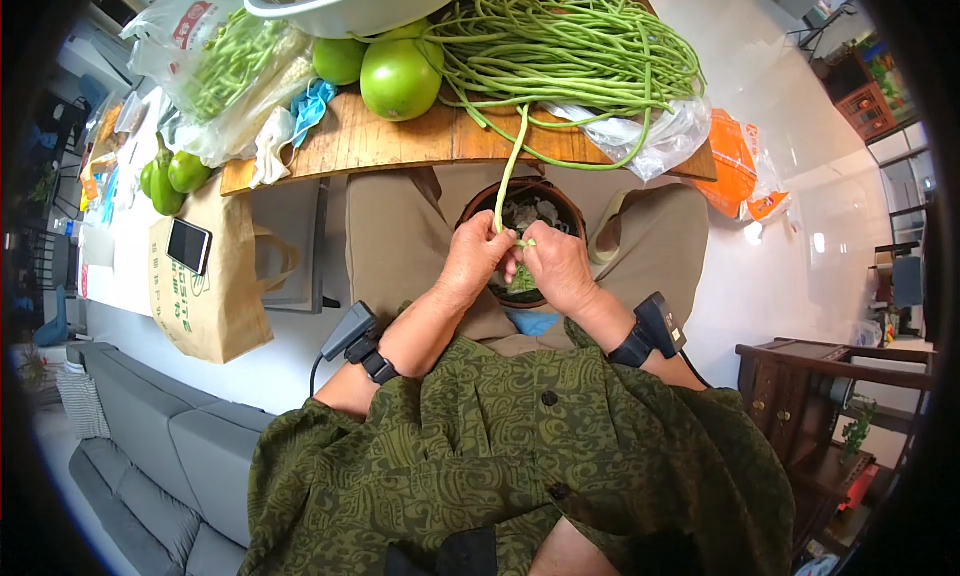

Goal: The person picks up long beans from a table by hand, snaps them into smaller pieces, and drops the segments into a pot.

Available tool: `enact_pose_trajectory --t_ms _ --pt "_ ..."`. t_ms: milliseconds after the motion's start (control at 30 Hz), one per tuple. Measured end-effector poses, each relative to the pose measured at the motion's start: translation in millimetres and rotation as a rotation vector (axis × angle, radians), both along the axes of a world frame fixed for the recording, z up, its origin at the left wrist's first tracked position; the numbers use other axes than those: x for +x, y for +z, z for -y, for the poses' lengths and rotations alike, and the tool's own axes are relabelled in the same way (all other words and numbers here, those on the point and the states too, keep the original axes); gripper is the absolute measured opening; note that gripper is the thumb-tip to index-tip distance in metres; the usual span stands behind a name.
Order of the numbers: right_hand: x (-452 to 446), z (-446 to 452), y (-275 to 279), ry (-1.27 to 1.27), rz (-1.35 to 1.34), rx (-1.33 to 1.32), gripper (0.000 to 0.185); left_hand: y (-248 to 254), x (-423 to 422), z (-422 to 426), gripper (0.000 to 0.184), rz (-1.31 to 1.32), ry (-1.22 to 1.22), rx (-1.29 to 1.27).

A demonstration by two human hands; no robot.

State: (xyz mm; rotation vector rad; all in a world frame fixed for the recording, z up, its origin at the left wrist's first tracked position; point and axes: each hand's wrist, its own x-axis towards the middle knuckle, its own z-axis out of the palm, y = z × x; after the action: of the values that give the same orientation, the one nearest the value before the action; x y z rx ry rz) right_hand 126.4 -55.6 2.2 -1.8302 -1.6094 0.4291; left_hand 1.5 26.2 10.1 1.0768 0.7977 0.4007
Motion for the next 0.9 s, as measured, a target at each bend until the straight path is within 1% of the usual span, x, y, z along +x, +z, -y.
enact_pose_trajectory --t_ms 67,100,167,200,233,300,333,367,433,467,567,633,700,767,800,867,900 --pt "0 -1 -6 -0.131 -0.159 0.0 0.014 -2 3 5 0.008 0.079 0.013 0.084" --pt "2 -2 -11 -0.13 -0.157 0.001 0.014 -3 4 7 0.008 0.081 0.013 0.085" --pt "8 -5 -18 -0.313 -0.523 -0.11 0.016 -2 5 13 0.008 0.17 -0.071 0.135" --pt "18 -5 -16 -0.348 -1.013 -0.314 0.016 1 5 17 0.009 0.234 -0.066 0.083" --pt "22 -5 -14 -0.349 -1.01 -0.312 0.016 5 5 15 0.009 0.236 -0.068 0.084" --pt "28 -4 -7 -0.135 -1.407 -0.257 0.014 10 0 8 0.01 0.259 -0.085 -0.118" --pt "31 -3 -1 -0.109 -1.586 -0.263 0.014 5 -2 6 0.011 0.262 -0.076 -0.144" --pt "31 -3 7 -0.103 -1.588 -0.268 0.014 3 -4 4 0.011 0.259 -0.07 -0.143" --pt "30 -3 16 0.071 -1.571 -0.296 0.013 2 -6 0 0.008 0.222 -0.068 -0.214" --pt "28 -4 13 0.089 -1.563 -0.301 0.01 3 -5 0 0.009 0.223 -0.059 -0.22" --pt "25 -2 3 0.114 -1.511 -0.293 0.008 3 -5 1 0.009 0.274 -0.137 -0.255" --pt "25 -3 8 0.101 -1.529 -0.298 0.008 5 -5 1 0.009 0.29 -0.121 -0.253" --pt "26 -2 8 0.092 -1.626 -0.298 0.008 3 -3 3 0.009 0.306 -0.109 -0.256" --pt "23 -2 9 0.096 -1.575 -0.298 0.009 -2 0 2 0.009 0.289 -0.174 -0.156" --pt "22 -3 10 0.101 -1.523 -0.296 0.009 -2 0 0 0.009 0.289 -0.174 -0.154" --pt "23 -4 14 0.096 -1.507 -0.302 0.01 0 -1 -3 0.011 0.17 -0.121 -0.099" --pt "23 -4 15 0.091 -1.49 -0.31 0.012 -1 -2 -3 0.011 0.17 -0.122 -0.101"
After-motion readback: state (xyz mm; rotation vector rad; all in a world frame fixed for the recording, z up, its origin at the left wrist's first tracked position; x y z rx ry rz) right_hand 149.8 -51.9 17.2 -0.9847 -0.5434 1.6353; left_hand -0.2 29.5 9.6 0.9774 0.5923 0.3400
